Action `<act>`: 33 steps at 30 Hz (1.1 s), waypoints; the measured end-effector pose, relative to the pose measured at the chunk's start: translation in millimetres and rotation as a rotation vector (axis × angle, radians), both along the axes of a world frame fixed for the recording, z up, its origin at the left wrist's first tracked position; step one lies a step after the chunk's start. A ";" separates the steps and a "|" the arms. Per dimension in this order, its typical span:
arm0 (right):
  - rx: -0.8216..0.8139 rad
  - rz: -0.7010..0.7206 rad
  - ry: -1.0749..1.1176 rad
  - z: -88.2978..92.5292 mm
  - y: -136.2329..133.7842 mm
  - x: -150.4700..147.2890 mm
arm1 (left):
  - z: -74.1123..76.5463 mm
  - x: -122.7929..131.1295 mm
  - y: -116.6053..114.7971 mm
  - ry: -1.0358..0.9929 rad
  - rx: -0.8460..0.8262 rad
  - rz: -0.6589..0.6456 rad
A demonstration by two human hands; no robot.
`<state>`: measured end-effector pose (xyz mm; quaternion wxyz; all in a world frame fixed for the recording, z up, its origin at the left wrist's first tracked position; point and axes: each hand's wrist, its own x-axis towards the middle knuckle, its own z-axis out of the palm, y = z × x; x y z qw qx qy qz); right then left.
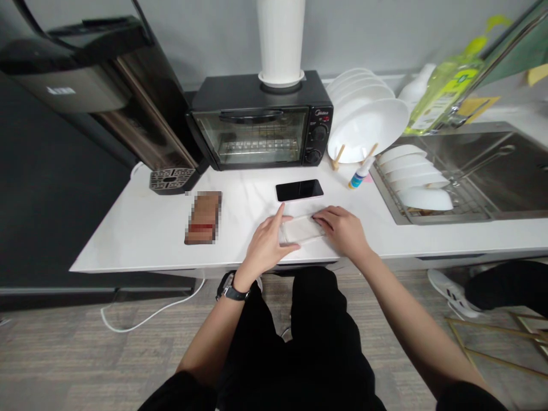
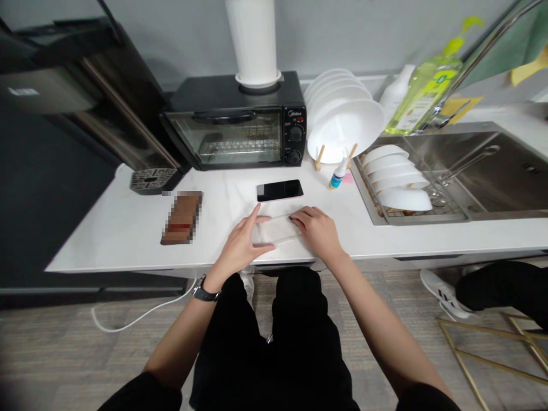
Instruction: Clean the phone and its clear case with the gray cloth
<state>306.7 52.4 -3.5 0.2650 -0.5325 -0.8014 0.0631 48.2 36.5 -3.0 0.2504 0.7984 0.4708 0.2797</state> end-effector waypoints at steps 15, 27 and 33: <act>-0.306 0.205 0.272 9.0 -9.2 -67.4 | -4.6 0.4 2.5 -0.023 0.005 0.006; -0.033 -0.197 -0.242 20.6 2.9 0.3 | -4.4 -0.8 4.4 0.011 -0.010 -0.016; 0.036 -0.267 -0.238 8.4 14.1 -25.0 | -4.8 0.1 5.4 0.021 -0.015 -0.008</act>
